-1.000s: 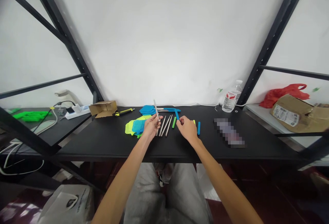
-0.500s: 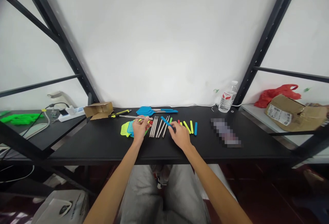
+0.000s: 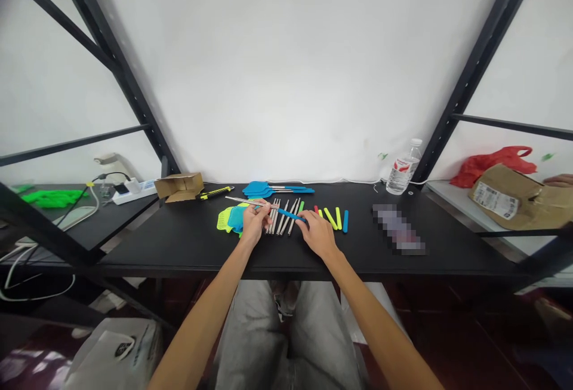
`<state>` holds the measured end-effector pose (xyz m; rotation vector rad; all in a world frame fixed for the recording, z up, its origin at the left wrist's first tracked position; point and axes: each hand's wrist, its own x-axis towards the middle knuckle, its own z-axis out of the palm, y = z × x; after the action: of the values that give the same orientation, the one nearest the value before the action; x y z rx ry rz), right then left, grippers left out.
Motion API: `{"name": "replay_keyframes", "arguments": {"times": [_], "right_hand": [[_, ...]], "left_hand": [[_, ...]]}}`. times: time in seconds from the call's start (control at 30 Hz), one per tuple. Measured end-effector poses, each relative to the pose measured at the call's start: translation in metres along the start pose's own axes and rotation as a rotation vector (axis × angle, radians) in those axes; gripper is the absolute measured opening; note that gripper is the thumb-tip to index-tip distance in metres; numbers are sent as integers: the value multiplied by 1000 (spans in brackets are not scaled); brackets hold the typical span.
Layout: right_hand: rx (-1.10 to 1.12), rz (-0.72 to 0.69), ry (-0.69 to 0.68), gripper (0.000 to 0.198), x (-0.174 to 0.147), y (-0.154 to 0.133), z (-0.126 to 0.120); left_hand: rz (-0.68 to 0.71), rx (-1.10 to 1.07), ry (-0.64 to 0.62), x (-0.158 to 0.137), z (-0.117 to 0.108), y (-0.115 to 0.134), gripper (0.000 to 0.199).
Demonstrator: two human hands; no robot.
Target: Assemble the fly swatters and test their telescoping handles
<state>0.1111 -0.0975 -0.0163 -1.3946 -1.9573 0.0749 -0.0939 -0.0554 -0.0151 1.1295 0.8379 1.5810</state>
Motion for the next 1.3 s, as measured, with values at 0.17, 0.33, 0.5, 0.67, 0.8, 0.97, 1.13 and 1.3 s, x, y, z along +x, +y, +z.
{"name": "replay_keyframes", "arguments": {"times": [0.17,0.33,0.5,0.67,0.8,0.97,1.13,1.3], "right_hand": [[27,10,4,31,0,1,0],[28,15,6,31,0,1,0],[43,-14,19,29,-1,1,0],[63,-59,70,26,-1,4,2],[102,-69,109,24,1,9,6],[128,-53,125,21,2,14,10],[112,-81,90,20,1,14,9],[45,-118,34,26,0,13,9]], "left_hand": [[-21,-15,14,2,-2,-3,50],[-49,-9,-9,1,-1,-4,50],[-60,10,4,0,-1,-4,51],[-71,12,-16,1,-3,-6,50],[-68,15,-29,1,-4,-7,47],[-65,65,-105,0,-2,-7,46],[-52,207,-195,-1,-1,-8,47],[-31,321,-252,-4,1,-3,48]]}}
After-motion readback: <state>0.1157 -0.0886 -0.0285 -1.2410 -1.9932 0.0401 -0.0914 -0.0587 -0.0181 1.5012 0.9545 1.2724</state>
